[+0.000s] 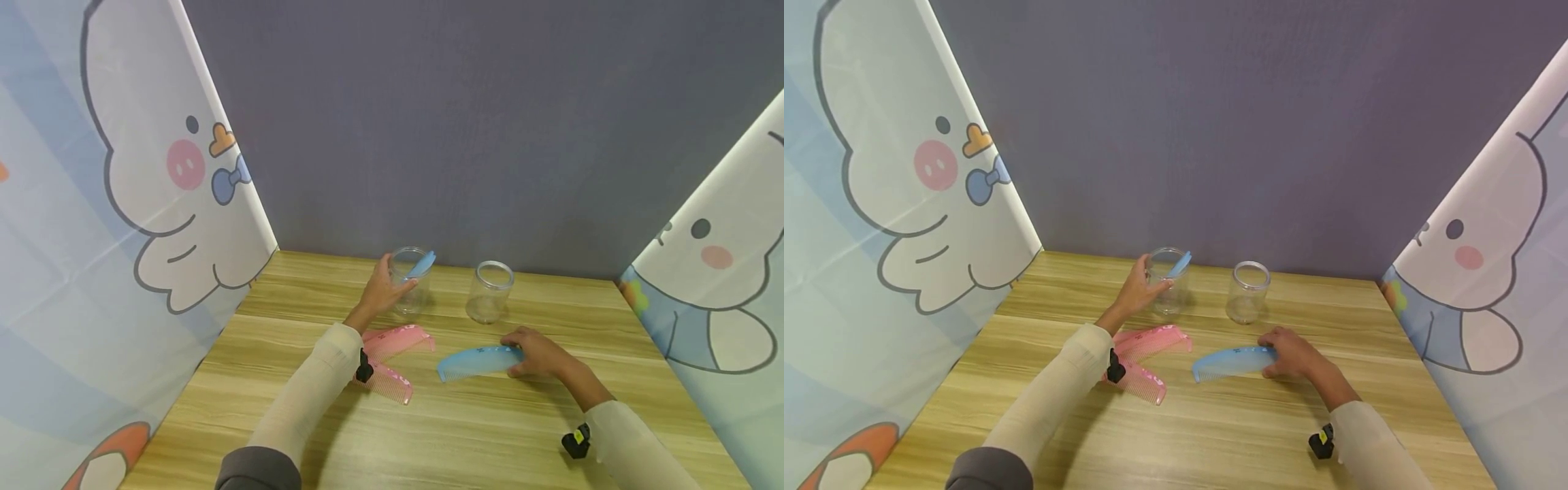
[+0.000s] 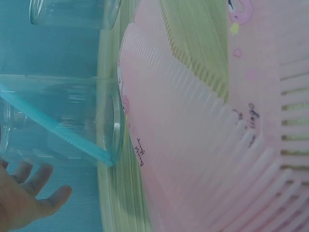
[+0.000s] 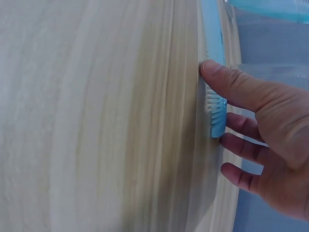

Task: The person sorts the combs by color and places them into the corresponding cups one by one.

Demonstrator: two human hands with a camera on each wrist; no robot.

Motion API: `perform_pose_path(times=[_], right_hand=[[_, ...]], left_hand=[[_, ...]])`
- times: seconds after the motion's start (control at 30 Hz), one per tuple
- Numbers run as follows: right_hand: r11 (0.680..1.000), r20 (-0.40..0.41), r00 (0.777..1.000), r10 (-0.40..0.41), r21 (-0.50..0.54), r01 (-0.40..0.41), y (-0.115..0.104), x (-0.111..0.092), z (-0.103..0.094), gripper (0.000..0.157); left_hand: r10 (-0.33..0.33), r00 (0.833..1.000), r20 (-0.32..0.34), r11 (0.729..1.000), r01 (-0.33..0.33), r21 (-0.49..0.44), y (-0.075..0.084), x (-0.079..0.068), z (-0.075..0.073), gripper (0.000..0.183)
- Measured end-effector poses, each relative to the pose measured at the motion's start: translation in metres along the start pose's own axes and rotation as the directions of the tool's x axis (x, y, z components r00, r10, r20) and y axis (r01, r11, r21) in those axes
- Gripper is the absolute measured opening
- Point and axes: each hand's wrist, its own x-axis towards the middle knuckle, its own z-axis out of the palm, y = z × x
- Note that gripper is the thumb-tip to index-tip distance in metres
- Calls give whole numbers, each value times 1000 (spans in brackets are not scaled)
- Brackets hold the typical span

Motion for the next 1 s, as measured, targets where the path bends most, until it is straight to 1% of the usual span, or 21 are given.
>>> perform_pose_path(times=[0.13,0.27,0.43,0.6,0.77,0.87,1.0], right_hand=[[1000,-8,1000,15,8,-15,2,0,2,66],[1000,-20,1000,12,29,-12,7,-1,5,66],[999,-28,1000,12,54,-10,12,-1,8,61],[997,-53,998,-17,73,21,18,-2,10,53],[995,-82,996,-46,84,53,23,-3,12,48],[994,-82,994,-66,77,73,24,-4,12,48],[994,-76,992,-104,39,107,25,-5,10,50]], left_hand=[[3,1000,-4,1000,-3,4,0,0,0,92],[3,1000,-8,1000,-3,7,0,0,0,92],[-5,1000,-2,1000,5,4,-1,-1,0,93],[-10,1000,1,1000,10,8,0,-1,0,94],[-2,1000,0,1000,2,9,-1,0,0,93],[-7,1000,-1,1000,7,14,0,0,0,93],[-17,1000,0,1000,17,18,1,-1,0,94]])
